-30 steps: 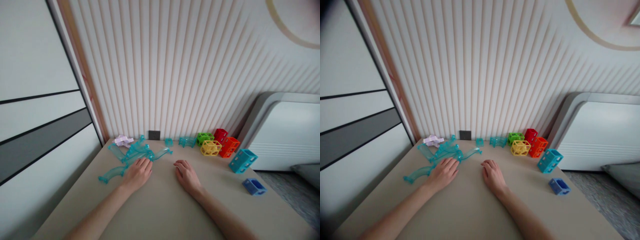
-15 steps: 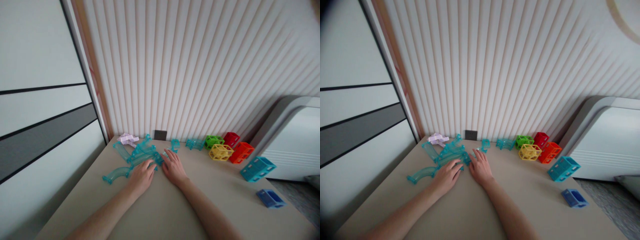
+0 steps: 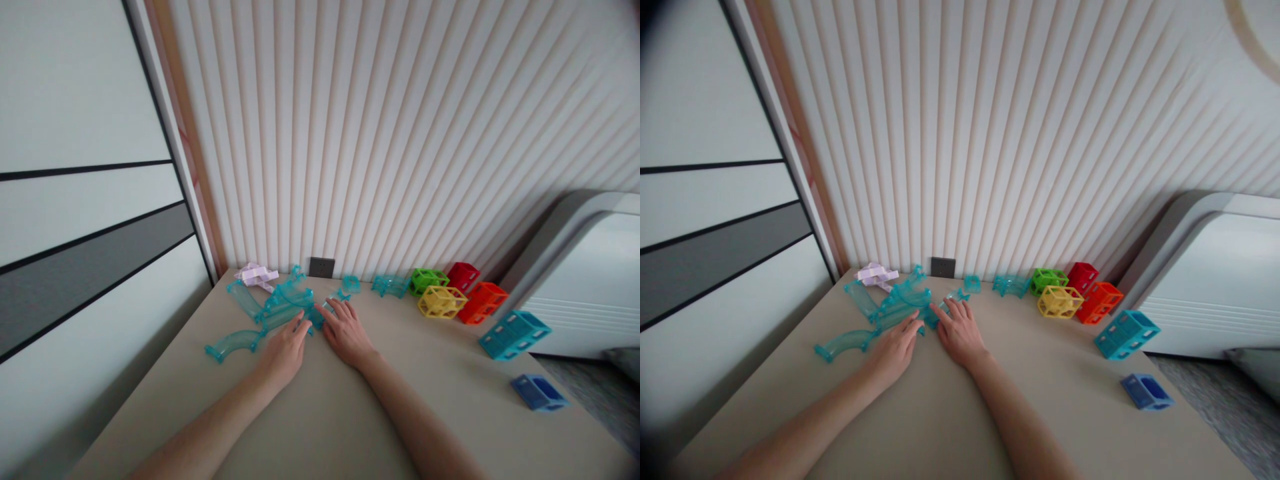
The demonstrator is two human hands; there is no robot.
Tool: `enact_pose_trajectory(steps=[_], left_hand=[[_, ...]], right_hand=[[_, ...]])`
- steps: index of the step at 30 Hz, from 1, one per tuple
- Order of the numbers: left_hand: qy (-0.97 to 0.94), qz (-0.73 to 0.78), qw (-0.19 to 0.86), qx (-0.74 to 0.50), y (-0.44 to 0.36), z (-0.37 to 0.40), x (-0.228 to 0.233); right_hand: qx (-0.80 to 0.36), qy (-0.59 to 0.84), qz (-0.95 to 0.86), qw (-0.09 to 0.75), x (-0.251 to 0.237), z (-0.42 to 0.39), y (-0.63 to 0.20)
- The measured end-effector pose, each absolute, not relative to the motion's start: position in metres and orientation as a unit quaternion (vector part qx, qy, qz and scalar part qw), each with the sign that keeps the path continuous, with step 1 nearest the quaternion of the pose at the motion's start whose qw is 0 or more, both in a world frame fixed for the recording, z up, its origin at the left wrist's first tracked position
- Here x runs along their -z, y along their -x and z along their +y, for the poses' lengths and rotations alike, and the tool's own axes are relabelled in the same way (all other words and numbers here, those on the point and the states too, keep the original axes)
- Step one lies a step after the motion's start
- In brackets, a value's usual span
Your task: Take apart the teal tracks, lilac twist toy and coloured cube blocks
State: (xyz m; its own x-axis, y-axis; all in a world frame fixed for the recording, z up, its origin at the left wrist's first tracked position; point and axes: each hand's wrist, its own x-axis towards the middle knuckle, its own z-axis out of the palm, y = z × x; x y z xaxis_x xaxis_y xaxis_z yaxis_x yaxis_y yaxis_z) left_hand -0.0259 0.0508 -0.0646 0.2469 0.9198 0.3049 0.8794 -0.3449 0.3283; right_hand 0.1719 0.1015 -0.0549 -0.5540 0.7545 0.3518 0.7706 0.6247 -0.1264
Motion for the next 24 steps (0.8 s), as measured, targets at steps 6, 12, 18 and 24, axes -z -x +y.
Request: enact_pose_trajectory(steps=[6,12,18,24], left_hand=[[-0.781,0.561,0.052,-0.271,0.023,0.049,0.062],[-0.781,0.53,0.046,-0.328,0.024,0.046,0.055],[-0.776,0.53,0.025,-0.342,0.029,0.042,0.049],[-0.771,0.532,0.05,-0.346,0.029,0.04,0.051]], right_hand=[[0.011,0.434,-0.879,0.2,0.054,0.1,-0.174],[0.002,0.4,-0.89,0.221,0.053,0.099,-0.176],[-0.009,0.411,-0.879,0.241,0.057,0.102,-0.176],[-0.001,0.416,-0.88,0.228,0.058,0.103,-0.176]])
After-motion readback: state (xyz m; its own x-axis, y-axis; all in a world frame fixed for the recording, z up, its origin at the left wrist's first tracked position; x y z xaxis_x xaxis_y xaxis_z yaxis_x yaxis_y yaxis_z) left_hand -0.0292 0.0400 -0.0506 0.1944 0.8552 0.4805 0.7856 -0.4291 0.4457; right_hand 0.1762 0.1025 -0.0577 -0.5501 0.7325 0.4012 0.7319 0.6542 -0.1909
